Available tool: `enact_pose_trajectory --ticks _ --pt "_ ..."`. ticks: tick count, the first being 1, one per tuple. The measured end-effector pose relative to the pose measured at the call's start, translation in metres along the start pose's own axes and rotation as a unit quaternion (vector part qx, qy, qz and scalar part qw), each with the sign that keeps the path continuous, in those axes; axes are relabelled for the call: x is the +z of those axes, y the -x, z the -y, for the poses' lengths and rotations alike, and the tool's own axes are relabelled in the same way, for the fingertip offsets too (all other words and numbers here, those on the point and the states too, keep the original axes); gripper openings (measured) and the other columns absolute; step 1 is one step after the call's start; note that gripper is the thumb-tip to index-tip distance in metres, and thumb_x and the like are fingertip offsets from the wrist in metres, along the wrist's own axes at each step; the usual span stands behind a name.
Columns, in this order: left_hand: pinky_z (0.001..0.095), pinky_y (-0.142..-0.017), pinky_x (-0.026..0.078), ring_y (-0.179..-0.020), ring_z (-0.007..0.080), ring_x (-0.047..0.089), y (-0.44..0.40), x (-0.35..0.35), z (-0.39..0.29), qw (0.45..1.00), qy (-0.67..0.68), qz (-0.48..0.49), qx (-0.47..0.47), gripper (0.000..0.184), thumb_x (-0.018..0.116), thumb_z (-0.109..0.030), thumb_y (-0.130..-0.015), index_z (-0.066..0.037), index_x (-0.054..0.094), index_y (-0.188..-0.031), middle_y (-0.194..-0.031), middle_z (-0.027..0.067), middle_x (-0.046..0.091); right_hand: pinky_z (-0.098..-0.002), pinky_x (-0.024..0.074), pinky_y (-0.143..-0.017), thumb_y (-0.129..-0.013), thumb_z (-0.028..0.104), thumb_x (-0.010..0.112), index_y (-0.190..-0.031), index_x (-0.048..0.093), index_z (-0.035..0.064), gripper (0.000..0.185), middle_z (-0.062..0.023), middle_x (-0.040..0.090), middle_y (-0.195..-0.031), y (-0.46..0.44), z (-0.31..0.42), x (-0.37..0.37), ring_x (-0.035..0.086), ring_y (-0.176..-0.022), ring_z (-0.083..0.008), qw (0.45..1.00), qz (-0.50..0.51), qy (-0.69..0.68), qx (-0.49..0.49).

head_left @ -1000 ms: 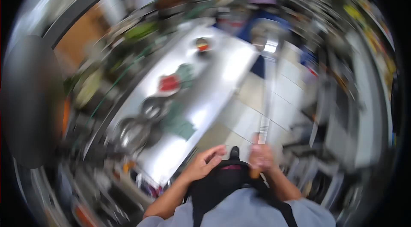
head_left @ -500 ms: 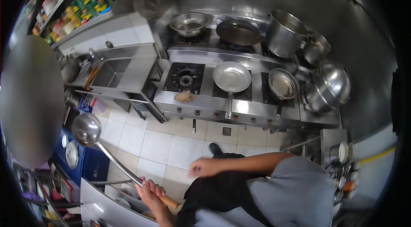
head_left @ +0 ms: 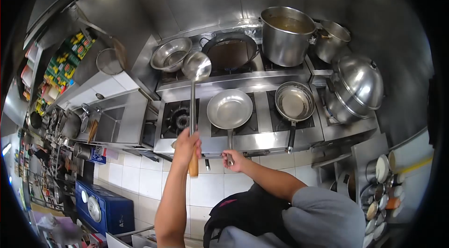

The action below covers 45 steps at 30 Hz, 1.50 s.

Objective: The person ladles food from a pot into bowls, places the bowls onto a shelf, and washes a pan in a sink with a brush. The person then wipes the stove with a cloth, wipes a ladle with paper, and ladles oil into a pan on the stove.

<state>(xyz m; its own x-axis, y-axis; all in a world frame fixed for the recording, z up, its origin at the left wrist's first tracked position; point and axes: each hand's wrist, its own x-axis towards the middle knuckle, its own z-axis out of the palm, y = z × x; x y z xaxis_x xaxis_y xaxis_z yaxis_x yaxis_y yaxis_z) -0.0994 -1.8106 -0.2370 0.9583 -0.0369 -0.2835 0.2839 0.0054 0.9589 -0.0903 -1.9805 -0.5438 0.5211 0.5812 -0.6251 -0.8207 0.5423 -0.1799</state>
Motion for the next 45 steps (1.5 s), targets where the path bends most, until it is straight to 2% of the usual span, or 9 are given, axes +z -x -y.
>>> enact_pose_trajectory --ticks 2,3,4,9,20,26,29,31,45 --pt "0.0308 -0.04 0.046 -0.046 0.0137 0.054 -0.082 0.019 -0.011 0.997 -0.079 0.0 0.023 0.02 0.059 -0.014 -0.096 -0.002 0.057 -0.111 -0.067 0.0034 0.055 -0.0392 0.0583 -0.067 -0.096 0.033 0.068 -0.091 0.061 0.0101 0.025 0.0026 0.057 -0.066 -0.001 0.02 -0.021 0.063 -0.065 -0.0194 0.996 0.066 0.008 0.056" --pt "0.0315 -0.041 0.046 -0.046 0.0145 0.055 -0.116 0.031 -0.02 0.993 -0.115 -0.004 0.022 0.019 0.06 -0.014 -0.094 -0.001 0.057 -0.108 -0.066 0.0044 0.056 -0.0324 0.0499 -0.051 -0.097 0.032 0.068 -0.086 0.054 0.0142 0.025 0.006 0.049 -0.062 0.01 0.028 -0.018 0.054 -0.053 -0.0133 0.999 -0.008 0.036 0.027" --pt "0.0321 -0.041 0.047 -0.046 0.0153 0.056 -0.147 0.042 -0.028 0.988 -0.15 -0.009 0.02 0.018 0.061 -0.013 -0.093 0.0 0.057 -0.105 -0.066 0.0054 0.057 -0.0324 0.0499 -0.051 -0.097 0.032 0.068 -0.086 0.054 0.0142 0.025 0.006 0.049 -0.062 0.015 0.036 -0.024 0.054 -0.053 -0.0133 0.999 -0.005 0.032 0.028" --pt "0.0344 -0.042 0.048 -0.047 0.0177 0.057 -0.257 0.072 -0.044 0.969 -0.248 -0.005 0.005 0.015 0.059 -0.01 -0.092 0.002 0.055 -0.099 -0.065 0.0078 0.057 -0.0248 0.0227 -0.041 -0.1 0.025 0.068 -0.077 0.039 0.0184 0.037 0.0089 0.033 -0.061 0.045 0.076 -0.067 0.031 -0.046 -0.0045 0.991 0.0 0.129 -0.039" --pt "0.0341 -0.044 0.05 -0.051 0.0168 0.058 -0.31 0.081 -0.041 0.967 -0.243 0.019 -0.07 0.012 0.061 -0.01 -0.092 0.001 0.057 -0.092 -0.07 0.0074 0.059 -0.023 0.0284 -0.037 -0.102 0.02 0.064 -0.092 0.043 0.0149 0.024 0.0069 0.036 -0.061 0.117 0.139 -0.052 0.035 -0.045 -0.0042 0.985 0.018 0.164 -0.046" --pt "0.0291 -0.043 0.046 -0.049 0.0112 0.051 -0.311 0.087 -0.045 0.975 -0.182 0.042 -0.122 0.014 0.063 -0.014 -0.096 -0.009 0.051 -0.089 -0.069 0.0008 0.056 -0.0231 0.0286 -0.038 -0.103 0.022 0.063 -0.09 0.043 0.0148 0.026 0.0066 0.036 -0.06 0.122 0.141 -0.044 0.035 -0.045 -0.0042 0.986 0.003 0.16 -0.051" --pt "0.0247 -0.043 0.044 -0.049 0.0077 0.049 -0.314 0.083 -0.047 0.98 -0.129 0.051 -0.145 0.014 0.061 -0.015 -0.098 -0.01 0.052 -0.089 -0.068 -0.0017 0.055 -0.023 0.0286 -0.038 -0.104 0.024 0.063 -0.086 0.04 0.0156 0.03 0.0067 0.036 -0.06 0.123 0.139 -0.042 0.035 -0.045 -0.0041 0.984 0.01 0.17 -0.053" --pt "0.0207 -0.043 0.042 -0.048 0.0038 0.046 -0.325 0.074 -0.043 0.968 0.033 0.077 -0.238 0.012 0.059 -0.017 -0.099 -0.009 0.052 -0.092 -0.067 -0.004 0.053 -0.0229 0.0285 -0.038 -0.104 0.026 0.062 -0.082 0.039 0.0162 0.034 0.0067 0.036 -0.059 0.122 0.136 -0.041 0.034 -0.045 -0.0041 0.984 0.016 0.169 -0.057" --pt "0.0176 -0.042 0.04 -0.049 0.0018 0.046 -0.243 0.009 -0.056 0.887 0.347 0.181 -0.245 0.021 0.053 -0.013 -0.103 0.004 0.053 -0.115 -0.071 -0.0021 0.051 -0.0232 0.0275 -0.038 -0.103 0.025 0.064 -0.078 0.04 0.0162 0.036 0.0062 0.036 -0.059 0.101 0.115 -0.054 0.034 -0.044 -0.0051 0.988 0.011 0.153 -0.031"
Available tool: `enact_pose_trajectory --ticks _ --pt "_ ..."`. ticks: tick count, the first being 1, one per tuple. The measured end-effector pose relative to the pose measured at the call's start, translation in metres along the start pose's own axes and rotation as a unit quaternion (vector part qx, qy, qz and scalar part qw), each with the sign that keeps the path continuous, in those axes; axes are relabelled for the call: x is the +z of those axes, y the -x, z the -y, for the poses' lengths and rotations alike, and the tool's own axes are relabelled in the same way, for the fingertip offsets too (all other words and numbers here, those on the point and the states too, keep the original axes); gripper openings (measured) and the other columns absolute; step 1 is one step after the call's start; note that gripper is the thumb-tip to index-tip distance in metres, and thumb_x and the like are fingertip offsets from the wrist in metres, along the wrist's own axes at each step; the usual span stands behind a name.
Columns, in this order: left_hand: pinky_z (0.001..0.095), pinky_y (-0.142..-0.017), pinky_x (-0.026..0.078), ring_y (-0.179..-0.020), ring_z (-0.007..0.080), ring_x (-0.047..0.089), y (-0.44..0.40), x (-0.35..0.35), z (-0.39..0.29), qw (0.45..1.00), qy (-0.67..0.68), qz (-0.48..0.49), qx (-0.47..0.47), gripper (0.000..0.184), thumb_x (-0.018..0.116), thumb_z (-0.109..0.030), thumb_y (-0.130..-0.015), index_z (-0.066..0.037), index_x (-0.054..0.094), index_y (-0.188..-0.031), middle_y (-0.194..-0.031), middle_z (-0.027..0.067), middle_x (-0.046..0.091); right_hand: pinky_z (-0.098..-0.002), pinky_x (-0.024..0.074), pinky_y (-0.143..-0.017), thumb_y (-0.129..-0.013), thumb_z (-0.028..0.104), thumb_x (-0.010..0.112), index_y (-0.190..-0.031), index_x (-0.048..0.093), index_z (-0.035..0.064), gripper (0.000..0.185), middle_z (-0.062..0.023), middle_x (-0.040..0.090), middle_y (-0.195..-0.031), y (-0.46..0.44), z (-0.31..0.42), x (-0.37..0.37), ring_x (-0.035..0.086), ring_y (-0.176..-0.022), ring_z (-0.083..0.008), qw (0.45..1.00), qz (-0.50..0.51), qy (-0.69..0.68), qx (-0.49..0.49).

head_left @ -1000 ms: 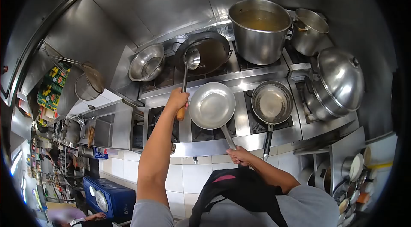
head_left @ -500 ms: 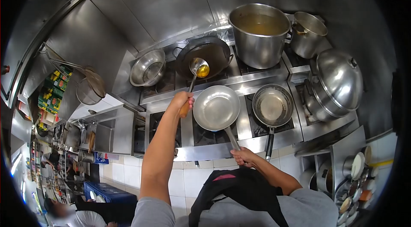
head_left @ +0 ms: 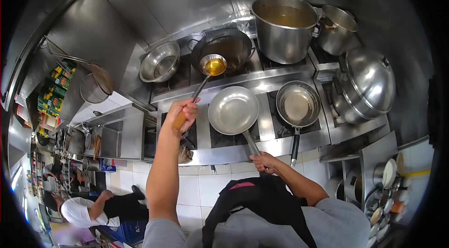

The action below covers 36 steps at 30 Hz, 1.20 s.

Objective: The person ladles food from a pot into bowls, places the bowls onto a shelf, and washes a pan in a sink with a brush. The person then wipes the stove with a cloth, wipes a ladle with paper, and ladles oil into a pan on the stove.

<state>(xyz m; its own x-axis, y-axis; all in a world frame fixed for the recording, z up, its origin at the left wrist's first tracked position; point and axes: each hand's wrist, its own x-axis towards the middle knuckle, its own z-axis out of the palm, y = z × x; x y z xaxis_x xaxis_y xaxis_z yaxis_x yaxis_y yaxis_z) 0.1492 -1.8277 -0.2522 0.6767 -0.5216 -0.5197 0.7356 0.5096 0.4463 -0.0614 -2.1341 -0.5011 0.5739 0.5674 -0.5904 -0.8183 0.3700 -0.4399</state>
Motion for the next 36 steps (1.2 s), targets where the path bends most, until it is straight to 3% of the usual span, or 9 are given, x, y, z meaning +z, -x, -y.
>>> enact_pose_trajectory --ticks 10,19,21,23,27,29,30,33,36 --pt "0.0177 -0.041 0.033 -0.048 0.0023 0.038 0.092 -0.073 0.104 0.998 0.003 -0.028 -0.047 0.025 0.055 -0.017 -0.103 -0.005 0.058 -0.124 -0.072 -0.0029 0.049 -0.0234 0.0254 -0.039 -0.102 0.025 0.065 -0.081 0.039 0.0166 0.035 0.0069 0.034 -0.059 -0.021 -0.039 0.007 0.032 -0.045 -0.0052 0.999 0.006 -0.03 0.038" --pt "0.0281 -0.044 0.045 -0.05 0.01 0.05 0.091 -0.121 0.194 0.903 -0.385 -0.19 0.015 0.021 0.062 -0.018 -0.096 -0.007 0.052 -0.11 -0.072 0.0003 0.053 -0.0254 0.0336 -0.041 -0.102 0.028 0.066 -0.086 0.047 0.0142 0.028 0.0036 0.045 -0.063 -0.045 -0.058 0.0 0.042 -0.048 -0.0085 0.996 -0.022 -0.037 0.074" --pt "0.0302 -0.044 0.047 -0.05 0.0115 0.052 0.098 -0.125 0.204 0.892 -0.404 -0.198 0.034 0.027 0.063 -0.018 -0.096 -0.004 0.053 -0.117 -0.07 0.0016 0.053 -0.0259 0.0387 -0.042 -0.101 0.03 0.066 -0.089 0.05 0.0129 0.026 0.0019 0.05 -0.066 -0.048 -0.061 0.001 0.047 -0.05 -0.0101 0.996 -0.047 -0.003 0.075" --pt "0.0301 -0.043 0.046 -0.05 0.0109 0.053 0.103 -0.133 0.211 0.856 -0.468 -0.207 0.076 0.054 0.064 -0.016 -0.097 -0.001 0.044 -0.145 -0.068 0.0023 0.054 -0.0291 0.0496 -0.048 -0.099 0.036 0.068 -0.099 0.055 0.0106 0.028 -0.0022 0.058 -0.074 -0.051 -0.063 0.0 0.058 -0.058 -0.0153 0.995 -0.076 0.057 0.034" --pt "0.0314 -0.045 0.048 -0.05 0.013 0.057 0.121 -0.144 0.217 0.783 -0.558 -0.244 0.127 0.061 0.064 -0.016 -0.097 -0.001 0.04 -0.151 -0.07 0.0066 0.059 -0.0335 0.055 -0.054 -0.099 0.046 0.065 -0.104 0.057 0.0104 0.037 -0.0044 0.06 -0.082 -0.04 -0.064 0.005 0.063 -0.063 -0.0194 0.992 -0.119 0.032 0.016" --pt "0.0351 -0.055 0.053 -0.058 0.0183 0.064 0.129 -0.147 0.214 0.693 -0.645 -0.231 0.226 0.061 0.065 -0.016 -0.097 -0.001 0.041 -0.151 -0.077 0.0139 0.066 -0.0391 0.0579 -0.063 -0.102 0.056 0.054 -0.11 0.058 0.0101 0.047 -0.0084 0.063 -0.093 -0.034 -0.067 -0.008 0.065 -0.071 -0.0222 0.994 -0.107 0.019 0.001" --pt "0.0403 -0.069 0.056 -0.071 0.0295 0.071 0.134 -0.148 0.214 0.656 -0.67 -0.234 0.256 0.06 0.066 -0.016 -0.096 -0.003 0.044 -0.15 -0.088 0.022 0.071 -0.0391 0.0579 -0.063 -0.102 0.056 0.054 -0.11 0.058 0.0101 0.047 -0.0084 0.063 -0.093 -0.031 -0.07 -0.013 0.065 -0.071 -0.0222 0.994 -0.108 0.02 0.001" --pt "0.0486 -0.072 0.054 -0.079 0.0455 0.07 0.152 -0.137 0.203 0.64 -0.684 -0.236 0.259 0.062 0.068 -0.019 -0.094 -0.006 0.043 -0.15 -0.089 0.028 0.07 -0.0438 0.0569 -0.075 -0.101 0.062 0.049 -0.115 0.056 0.0111 0.053 -0.0086 0.064 -0.101 -0.019 -0.082 -0.036 0.066 -0.087 -0.0249 0.984 -0.177 -0.002 -0.021" --pt "0.0498 -0.07 0.053 -0.081 0.0469 0.069 0.164 -0.126 0.195 0.618 -0.698 -0.248 0.263 0.06 0.067 -0.02 -0.096 -0.009 0.044 -0.151 -0.085 0.0277 0.07 -0.0416 0.0554 -0.074 -0.099 0.065 0.052 -0.12 0.057 0.0136 0.055 -0.0077 0.062 -0.107 -0.004 -0.083 -0.04 0.066 -0.089 -0.0259 0.982 -0.188 0.017 -0.001"
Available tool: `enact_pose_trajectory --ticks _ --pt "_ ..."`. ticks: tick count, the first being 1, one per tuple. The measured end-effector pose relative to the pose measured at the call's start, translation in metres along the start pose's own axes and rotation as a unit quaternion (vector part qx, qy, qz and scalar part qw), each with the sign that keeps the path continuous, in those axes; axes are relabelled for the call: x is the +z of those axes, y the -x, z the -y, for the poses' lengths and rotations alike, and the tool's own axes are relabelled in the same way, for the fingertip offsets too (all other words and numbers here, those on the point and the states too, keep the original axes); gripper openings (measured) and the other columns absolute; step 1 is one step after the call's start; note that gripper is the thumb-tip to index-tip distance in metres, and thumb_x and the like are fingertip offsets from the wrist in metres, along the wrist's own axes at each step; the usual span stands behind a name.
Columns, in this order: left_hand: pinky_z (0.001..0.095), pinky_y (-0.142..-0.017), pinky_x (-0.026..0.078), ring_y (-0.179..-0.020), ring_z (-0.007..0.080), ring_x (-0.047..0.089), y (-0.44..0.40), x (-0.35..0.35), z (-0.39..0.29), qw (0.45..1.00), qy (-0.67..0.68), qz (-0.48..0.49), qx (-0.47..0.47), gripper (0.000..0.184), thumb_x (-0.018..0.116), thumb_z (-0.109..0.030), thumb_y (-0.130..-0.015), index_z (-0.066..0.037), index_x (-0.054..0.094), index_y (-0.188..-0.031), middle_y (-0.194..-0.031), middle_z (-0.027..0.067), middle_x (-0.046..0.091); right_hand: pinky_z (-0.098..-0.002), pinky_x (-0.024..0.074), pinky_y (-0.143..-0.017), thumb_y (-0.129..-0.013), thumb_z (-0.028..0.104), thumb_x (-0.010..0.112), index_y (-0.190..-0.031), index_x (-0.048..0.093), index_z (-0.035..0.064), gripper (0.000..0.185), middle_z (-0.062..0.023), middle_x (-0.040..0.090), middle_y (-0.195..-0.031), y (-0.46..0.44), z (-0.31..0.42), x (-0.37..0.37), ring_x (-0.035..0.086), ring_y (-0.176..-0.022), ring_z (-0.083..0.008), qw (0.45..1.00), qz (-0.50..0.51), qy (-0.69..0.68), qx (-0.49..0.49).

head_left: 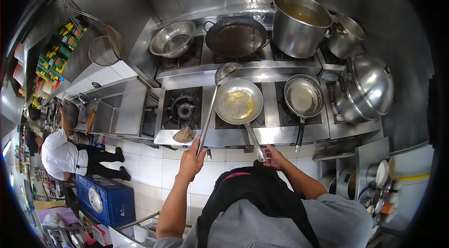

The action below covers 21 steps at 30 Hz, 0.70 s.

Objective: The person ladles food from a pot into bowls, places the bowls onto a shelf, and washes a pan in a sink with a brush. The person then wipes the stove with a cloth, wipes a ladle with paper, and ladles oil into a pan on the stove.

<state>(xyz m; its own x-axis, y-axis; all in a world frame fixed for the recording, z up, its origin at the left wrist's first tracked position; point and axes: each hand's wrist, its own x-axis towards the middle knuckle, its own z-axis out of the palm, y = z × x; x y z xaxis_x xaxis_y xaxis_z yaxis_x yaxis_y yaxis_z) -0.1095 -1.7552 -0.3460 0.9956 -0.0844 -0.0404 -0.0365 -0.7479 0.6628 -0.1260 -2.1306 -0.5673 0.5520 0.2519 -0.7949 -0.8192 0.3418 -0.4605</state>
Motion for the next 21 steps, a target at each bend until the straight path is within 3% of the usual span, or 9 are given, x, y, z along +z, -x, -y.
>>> enact_pose_trajectory --ticks 6,8,9,12,14,17,19,20,21 --pt "0.0505 -0.069 0.053 -0.081 0.0465 0.069 0.009 0.004 0.001 0.996 0.024 -0.06 0.064 0.051 0.06 -0.013 -0.101 -0.013 0.046 -0.15 -0.09 0.027 0.071 -0.041 0.0546 -0.077 -0.1 0.064 0.05 -0.121 0.057 0.0146 0.055 -0.0064 0.063 -0.105 0.005 0.005 0.024 0.066 -0.089 -0.0243 0.998 0.051 0.035 0.011" --pt "0.0503 -0.068 0.053 -0.081 0.0462 0.069 0.012 0.032 0.02 0.997 0.042 -0.057 0.035 0.051 0.06 -0.013 -0.101 -0.013 0.046 -0.151 -0.091 0.0268 0.071 -0.0354 0.0519 -0.064 -0.103 0.053 0.054 -0.117 0.055 0.0137 0.042 -0.0051 0.061 -0.093 0.014 0.014 0.045 0.063 -0.077 -0.0186 0.996 0.082 0.033 0.006" --pt "0.0502 -0.068 0.053 -0.081 0.0459 0.07 0.013 0.048 0.03 0.997 0.059 -0.057 0.005 0.051 0.059 -0.014 -0.102 -0.014 0.046 -0.151 -0.092 0.0267 0.071 -0.0354 0.0519 -0.064 -0.103 0.053 0.054 -0.117 0.055 0.0137 0.042 -0.0051 0.061 -0.093 0.013 0.017 0.045 0.063 -0.077 -0.0186 0.996 0.082 0.034 0.006" --pt "0.0522 -0.071 0.054 -0.086 0.0475 0.069 0.012 0.089 0.071 0.998 -0.023 -0.053 -0.005 0.048 0.058 -0.021 -0.102 -0.016 0.049 -0.149 -0.097 0.0272 0.071 -0.0261 0.0321 -0.044 -0.103 0.028 0.062 -0.105 0.048 0.0136 0.02 0.0024 0.047 -0.071 0.007 0.025 0.056 0.04 -0.051 -0.008 0.994 0.037 0.072 -0.073" --pt "0.0529 -0.072 0.054 -0.088 0.0479 0.069 0.018 0.101 0.074 0.997 -0.023 -0.07 0.013 0.046 0.057 -0.022 -0.102 -0.016 0.051 -0.148 -0.098 0.0277 0.072 -0.0252 0.0308 -0.044 -0.103 0.029 0.062 -0.105 0.051 0.0127 0.02 0.0032 0.047 -0.071 0.003 0.029 0.049 0.039 -0.051 -0.0074 0.993 0.03 0.081 -0.08" --pt "0.0536 -0.074 0.054 -0.093 0.0487 0.068 0.024 0.104 0.063 0.997 0.034 -0.028 -0.061 0.043 0.057 -0.021 -0.102 -0.015 0.055 -0.145 -0.106 0.0296 0.07 -0.0244 0.0288 -0.043 -0.103 0.03 0.061 -0.105 0.054 0.0124 0.019 0.0036 0.046 -0.071 0.006 0.041 0.034 0.037 -0.051 -0.0069 0.992 0.023 0.093 -0.077" --pt "0.0513 -0.073 0.055 -0.086 0.0476 0.069 0.03 0.107 0.058 0.995 0.052 -0.088 -0.017 0.045 0.058 -0.022 -0.102 -0.013 0.054 -0.146 -0.099 0.03 0.07 -0.0246 0.0289 -0.044 -0.104 0.031 0.059 -0.105 0.053 0.0124 0.02 0.0032 0.047 -0.073 0.008 0.04 0.026 0.036 -0.052 -0.0071 0.995 0.057 0.066 -0.042" --pt "0.0435 -0.059 0.054 -0.064 0.0363 0.067 0.026 0.113 0.065 0.992 0.097 -0.075 -0.01 0.048 0.057 -0.026 -0.104 -0.015 0.05 -0.15 -0.083 0.0219 0.07 -0.0253 0.0298 -0.044 -0.105 0.032 0.058 -0.106 0.054 0.0123 0.02 0.0027 0.046 -0.074 0.007 0.039 0.025 0.035 -0.052 -0.0074 0.995 0.054 0.075 -0.036" --pt "0.0435 -0.059 0.054 -0.064 0.0363 0.067 0.024 0.112 0.069 0.992 0.096 -0.077 -0.011 0.048 0.057 -0.026 -0.104 -0.015 0.05 -0.15 -0.083 0.0219 0.07 -0.0253 0.0298 -0.044 -0.105 0.032 0.058 -0.106 0.054 0.0123 0.02 0.0027 0.046 -0.074 0.005 0.039 0.025 0.035 -0.052 -0.0074 0.995 0.056 0.077 -0.035"
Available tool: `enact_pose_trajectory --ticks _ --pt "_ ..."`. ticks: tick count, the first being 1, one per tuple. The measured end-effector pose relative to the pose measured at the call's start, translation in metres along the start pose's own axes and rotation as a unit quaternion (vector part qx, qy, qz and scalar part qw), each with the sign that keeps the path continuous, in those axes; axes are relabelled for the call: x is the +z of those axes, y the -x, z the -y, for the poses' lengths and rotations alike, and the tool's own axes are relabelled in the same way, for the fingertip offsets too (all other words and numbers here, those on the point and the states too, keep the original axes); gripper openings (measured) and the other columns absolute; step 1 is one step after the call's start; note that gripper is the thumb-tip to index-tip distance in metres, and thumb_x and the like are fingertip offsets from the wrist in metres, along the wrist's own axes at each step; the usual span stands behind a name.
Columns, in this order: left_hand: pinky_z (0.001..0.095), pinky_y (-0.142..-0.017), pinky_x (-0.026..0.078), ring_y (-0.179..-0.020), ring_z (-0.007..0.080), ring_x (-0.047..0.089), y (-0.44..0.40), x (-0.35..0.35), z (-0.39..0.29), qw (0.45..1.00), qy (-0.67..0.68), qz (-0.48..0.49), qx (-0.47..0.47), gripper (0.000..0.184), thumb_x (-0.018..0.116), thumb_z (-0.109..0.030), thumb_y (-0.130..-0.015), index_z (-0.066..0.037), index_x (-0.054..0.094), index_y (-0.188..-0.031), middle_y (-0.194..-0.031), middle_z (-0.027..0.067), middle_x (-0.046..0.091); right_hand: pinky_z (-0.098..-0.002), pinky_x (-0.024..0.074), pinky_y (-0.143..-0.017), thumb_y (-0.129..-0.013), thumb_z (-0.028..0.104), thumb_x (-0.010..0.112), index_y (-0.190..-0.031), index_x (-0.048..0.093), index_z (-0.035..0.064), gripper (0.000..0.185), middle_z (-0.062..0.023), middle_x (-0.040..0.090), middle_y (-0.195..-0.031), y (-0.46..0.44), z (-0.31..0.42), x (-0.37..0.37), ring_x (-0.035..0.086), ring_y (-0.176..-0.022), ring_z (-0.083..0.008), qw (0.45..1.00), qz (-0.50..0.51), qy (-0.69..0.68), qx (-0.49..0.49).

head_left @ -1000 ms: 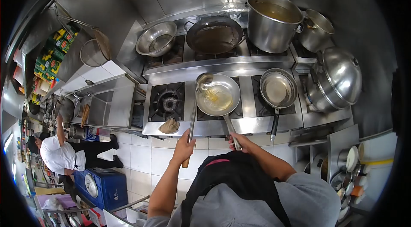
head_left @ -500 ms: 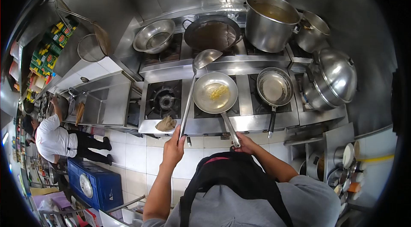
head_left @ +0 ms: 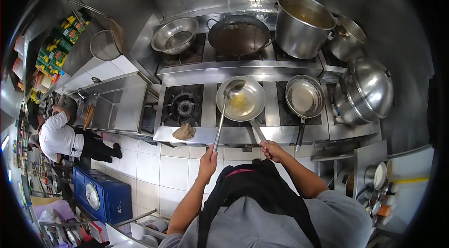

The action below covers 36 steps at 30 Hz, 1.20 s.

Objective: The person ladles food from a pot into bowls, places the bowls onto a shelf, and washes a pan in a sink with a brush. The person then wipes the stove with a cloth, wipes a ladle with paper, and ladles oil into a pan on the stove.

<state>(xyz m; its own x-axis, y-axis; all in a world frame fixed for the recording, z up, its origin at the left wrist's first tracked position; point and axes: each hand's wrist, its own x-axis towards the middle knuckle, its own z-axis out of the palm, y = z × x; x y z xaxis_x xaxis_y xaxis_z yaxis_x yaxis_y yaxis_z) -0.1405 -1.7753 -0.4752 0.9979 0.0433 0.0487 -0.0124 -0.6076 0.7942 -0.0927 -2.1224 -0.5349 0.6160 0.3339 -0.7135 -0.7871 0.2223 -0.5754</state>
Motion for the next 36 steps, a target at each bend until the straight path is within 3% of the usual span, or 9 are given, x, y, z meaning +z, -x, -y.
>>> enact_pose_trajectory --ticks 2,6,9,13,16,21,25,27,36 --pt "0.0307 -0.048 0.046 -0.051 0.0177 0.052 -0.017 -0.006 -0.012 0.838 0.385 0.177 -0.344 0.045 0.055 -0.031 -0.106 -0.02 0.049 -0.149 -0.071 0.0075 0.058 -0.0272 0.0381 -0.049 -0.106 0.036 0.055 -0.113 0.056 0.0126 0.025 0.0014 0.052 -0.076 -0.001 -0.001 -0.002 0.044 -0.055 -0.0093 1.0 -0.002 0.028 0.01" --pt "0.023 -0.043 0.037 -0.049 0.0071 0.039 -0.046 -0.013 -0.042 0.616 0.671 0.206 -0.358 0.037 0.046 -0.042 -0.109 -0.025 0.049 -0.142 -0.068 -0.0008 0.046 -0.0286 0.0474 -0.057 -0.106 0.049 0.05 -0.123 0.057 0.0108 0.043 -0.0023 0.06 -0.084 0.011 0.003 -0.001 0.058 -0.064 -0.0136 0.999 -0.002 0.049 -0.001" --pt "0.023 -0.042 0.037 -0.049 0.0076 0.04 -0.109 -0.036 -0.091 0.698 0.621 0.212 -0.288 0.039 0.047 -0.043 -0.109 -0.03 0.047 -0.146 -0.069 -0.0022 0.047 -0.0343 0.0546 -0.066 -0.105 0.065 0.034 -0.125 0.058 0.011 0.063 -0.0065 0.067 -0.099 0.008 -0.015 -0.018 0.066 -0.076 -0.0195 1.0 -0.015 -0.008 0.021" --pt "0.0257 -0.043 0.044 -0.051 0.0085 0.047 -0.211 -0.039 -0.151 0.907 0.355 0.14 -0.179 0.013 0.05 -0.025 -0.108 -0.017 0.053 -0.117 -0.07 -0.0016 0.051 -0.0355 0.0541 -0.066 -0.105 0.06 0.039 -0.126 0.057 0.0098 0.057 -0.0072 0.066 -0.1 0.018 -0.034 -0.032 0.066 -0.078 -0.0221 0.996 -0.082 -0.018 0.025" --pt "0.0302 -0.04 0.045 -0.048 0.0119 0.048 -0.269 -0.025 -0.163 0.947 0.243 0.135 -0.164 0.013 0.051 -0.019 -0.105 -0.006 0.052 -0.107 -0.069 0.0026 0.052 -0.0337 0.053 -0.066 -0.105 0.052 0.047 -0.121 0.06 0.0088 0.048 -0.0067 0.067 -0.097 0.011 -0.06 -0.057 0.066 -0.078 -0.0203 0.995 -0.085 0.043 0.039" --pt "0.0309 -0.041 0.046 -0.049 0.0125 0.049 -0.307 0.001 -0.161 0.951 0.2 0.152 -0.183 0.014 0.052 -0.02 -0.104 -0.006 0.053 -0.104 -0.068 0.0034 0.051 -0.0339 0.0519 -0.066 -0.097 0.046 0.061 -0.108 0.067 0.0058 0.043 -0.008 0.07 -0.092 0.003 -0.141 -0.119 0.063 -0.078 -0.0176 0.908 -0.135 0.395 -0.047" --pt "0.0282 -0.043 0.046 -0.05 0.0107 0.047 -0.315 0.01 -0.156 0.934 0.214 0.176 -0.228 0.011 0.053 -0.02 -0.104 -0.01 0.053 -0.108 -0.07 0.0007 0.051 -0.0468 0.0558 -0.066 -0.093 0.054 0.061 -0.111 0.07 0.0014 0.056 -0.0139 0.072 -0.105 0.028 -0.185 -0.143 0.069 -0.089 -0.0308 0.924 -0.159 0.295 0.182" --pt "0.0281 -0.043 0.046 -0.05 0.0107 0.047 -0.314 0.01 -0.162 0.925 0.237 0.175 -0.24 0.011 0.053 -0.021 -0.105 -0.01 0.053 -0.107 -0.071 0.0009 0.051 -0.0418 0.0522 -0.071 -0.096 0.052 0.06 -0.118 0.066 0.0088 0.049 -0.0075 0.067 -0.096 0.047 -0.198 -0.15 0.062 -0.077 -0.021 0.917 -0.173 0.243 0.265" --pt "0.0223 -0.044 0.043 -0.053 0.0059 0.046 -0.323 -0.019 -0.158 0.721 0.534 0.201 -0.394 0.021 0.051 -0.026 -0.108 -0.007 0.048 -0.099 -0.074 0.001 0.05 -0.0455 0.054 -0.08 -0.095 0.045 0.06 -0.121 0.06 0.0128 0.042 -0.0085 0.067 -0.109 0.06 -0.226 -0.196 0.065 -0.089 -0.026 0.926 -0.205 0.113 0.297"
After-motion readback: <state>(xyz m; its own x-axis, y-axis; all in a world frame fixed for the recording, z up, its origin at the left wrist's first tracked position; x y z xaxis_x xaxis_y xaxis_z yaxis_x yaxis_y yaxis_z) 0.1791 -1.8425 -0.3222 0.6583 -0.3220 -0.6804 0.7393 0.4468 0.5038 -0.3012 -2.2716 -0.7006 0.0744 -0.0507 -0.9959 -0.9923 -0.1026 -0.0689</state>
